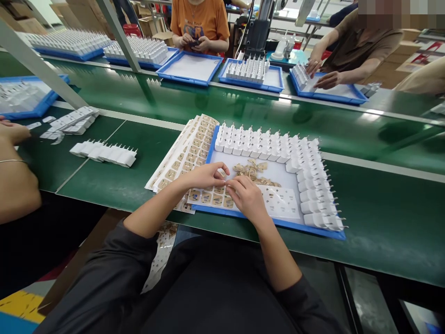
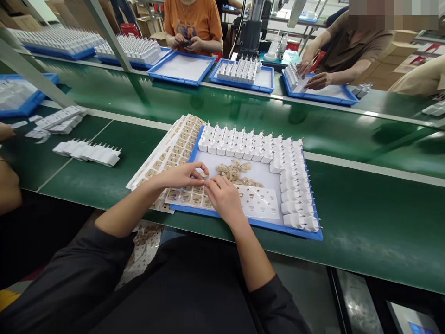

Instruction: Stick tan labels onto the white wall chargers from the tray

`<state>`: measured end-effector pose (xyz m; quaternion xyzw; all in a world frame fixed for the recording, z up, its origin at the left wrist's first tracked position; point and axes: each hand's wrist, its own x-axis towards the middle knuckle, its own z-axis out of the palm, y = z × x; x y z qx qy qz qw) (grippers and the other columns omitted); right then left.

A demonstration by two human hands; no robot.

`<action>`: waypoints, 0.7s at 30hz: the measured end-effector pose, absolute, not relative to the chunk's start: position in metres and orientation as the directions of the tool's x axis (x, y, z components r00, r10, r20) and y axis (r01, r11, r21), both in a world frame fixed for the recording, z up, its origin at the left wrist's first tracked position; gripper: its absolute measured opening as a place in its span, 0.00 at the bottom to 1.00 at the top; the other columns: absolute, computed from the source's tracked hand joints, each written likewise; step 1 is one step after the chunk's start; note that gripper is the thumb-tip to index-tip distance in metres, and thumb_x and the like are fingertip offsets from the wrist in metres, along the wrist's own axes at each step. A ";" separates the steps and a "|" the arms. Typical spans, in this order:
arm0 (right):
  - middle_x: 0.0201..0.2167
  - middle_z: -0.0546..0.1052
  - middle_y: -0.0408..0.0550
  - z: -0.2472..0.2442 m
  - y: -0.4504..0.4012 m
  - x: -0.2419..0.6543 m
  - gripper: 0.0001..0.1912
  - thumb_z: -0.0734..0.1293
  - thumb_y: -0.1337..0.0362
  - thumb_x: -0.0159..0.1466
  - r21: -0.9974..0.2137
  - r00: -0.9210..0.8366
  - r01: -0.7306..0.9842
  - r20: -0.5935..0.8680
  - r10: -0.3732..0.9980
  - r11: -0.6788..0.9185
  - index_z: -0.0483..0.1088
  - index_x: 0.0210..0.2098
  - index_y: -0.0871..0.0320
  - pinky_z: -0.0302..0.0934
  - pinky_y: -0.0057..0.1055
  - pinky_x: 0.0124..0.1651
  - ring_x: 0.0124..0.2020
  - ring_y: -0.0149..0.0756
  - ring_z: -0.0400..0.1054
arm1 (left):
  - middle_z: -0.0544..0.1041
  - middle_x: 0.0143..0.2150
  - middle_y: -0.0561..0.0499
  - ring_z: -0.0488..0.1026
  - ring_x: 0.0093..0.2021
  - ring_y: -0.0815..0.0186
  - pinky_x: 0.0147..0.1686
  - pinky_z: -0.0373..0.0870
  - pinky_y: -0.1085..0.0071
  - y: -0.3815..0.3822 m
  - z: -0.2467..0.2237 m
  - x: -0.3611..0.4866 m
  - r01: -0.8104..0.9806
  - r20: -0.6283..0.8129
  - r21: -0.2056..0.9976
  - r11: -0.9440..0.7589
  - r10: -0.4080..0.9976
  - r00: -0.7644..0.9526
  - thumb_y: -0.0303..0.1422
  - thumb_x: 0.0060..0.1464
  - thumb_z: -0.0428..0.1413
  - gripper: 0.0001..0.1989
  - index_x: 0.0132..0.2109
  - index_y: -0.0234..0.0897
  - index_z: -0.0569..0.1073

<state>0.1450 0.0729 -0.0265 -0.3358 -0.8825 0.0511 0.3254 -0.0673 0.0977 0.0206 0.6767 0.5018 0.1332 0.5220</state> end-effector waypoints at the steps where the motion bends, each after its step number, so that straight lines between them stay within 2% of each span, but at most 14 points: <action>1: 0.37 0.77 0.51 -0.027 0.073 0.145 0.09 0.61 0.65 0.73 -0.310 -0.566 0.554 0.540 0.623 0.772 0.74 0.43 0.54 0.67 0.37 0.41 0.40 0.43 0.71 | 0.84 0.39 0.49 0.77 0.34 0.63 0.35 0.67 0.70 0.098 0.020 -0.067 0.541 -0.347 0.839 0.051 0.817 0.460 0.39 0.54 0.60 0.18 0.50 0.40 0.67; 6: 0.36 0.77 0.50 -0.024 0.072 0.148 0.10 0.62 0.66 0.72 -0.374 -0.552 0.495 0.562 0.616 0.784 0.75 0.39 0.53 0.67 0.37 0.41 0.40 0.41 0.71 | 0.81 0.33 0.52 0.72 0.29 0.67 0.31 0.64 0.71 0.101 0.016 -0.067 0.532 -0.345 0.845 0.055 0.816 0.463 0.39 0.54 0.60 0.19 0.50 0.40 0.67; 10: 0.38 0.77 0.49 -0.018 0.065 0.162 0.06 0.65 0.66 0.70 -0.567 -0.492 0.352 0.565 0.663 0.745 0.75 0.39 0.52 0.69 0.39 0.45 0.42 0.40 0.73 | 0.81 0.33 0.52 0.71 0.28 0.66 0.30 0.63 0.71 0.102 0.016 -0.067 0.549 -0.359 0.833 0.067 0.820 0.446 0.39 0.54 0.59 0.17 0.50 0.40 0.68; 13: 0.38 0.77 0.48 -0.017 0.061 0.174 0.04 0.68 0.66 0.69 -0.718 -0.370 0.268 0.538 0.757 0.642 0.75 0.37 0.52 0.70 0.37 0.41 0.40 0.39 0.73 | 0.82 0.44 0.47 0.77 0.41 0.59 0.40 0.70 0.65 0.097 0.021 -0.068 0.617 -0.297 0.786 -0.032 0.856 0.423 0.39 0.55 0.58 0.16 0.48 0.40 0.70; 15: 0.37 0.77 0.48 -0.018 0.059 0.179 0.04 0.68 0.65 0.69 -0.774 -0.285 0.258 0.510 0.812 0.578 0.74 0.36 0.52 0.69 0.36 0.37 0.39 0.39 0.73 | 0.80 0.51 0.44 0.77 0.50 0.54 0.48 0.70 0.62 0.098 0.024 -0.068 0.695 -0.204 0.708 -0.124 0.907 0.369 0.41 0.56 0.58 0.17 0.49 0.39 0.71; 19: 0.36 0.78 0.49 -0.022 0.059 0.179 0.05 0.67 0.63 0.69 -0.787 -0.250 0.289 0.488 0.836 0.546 0.73 0.37 0.53 0.69 0.37 0.37 0.39 0.40 0.73 | 0.72 0.60 0.37 0.70 0.60 0.47 0.57 0.67 0.55 0.124 0.027 -0.070 0.867 0.043 0.480 -0.137 0.990 0.132 0.43 0.58 0.58 0.26 0.59 0.35 0.66; 21: 0.36 0.78 0.49 -0.022 0.059 0.178 0.05 0.66 0.63 0.69 -0.778 -0.273 0.302 0.483 0.832 0.550 0.73 0.37 0.53 0.69 0.37 0.37 0.38 0.39 0.72 | 0.69 0.62 0.34 0.65 0.64 0.44 0.61 0.63 0.52 0.147 0.023 -0.071 0.908 0.112 0.398 -0.131 0.989 0.094 0.41 0.57 0.60 0.30 0.62 0.33 0.63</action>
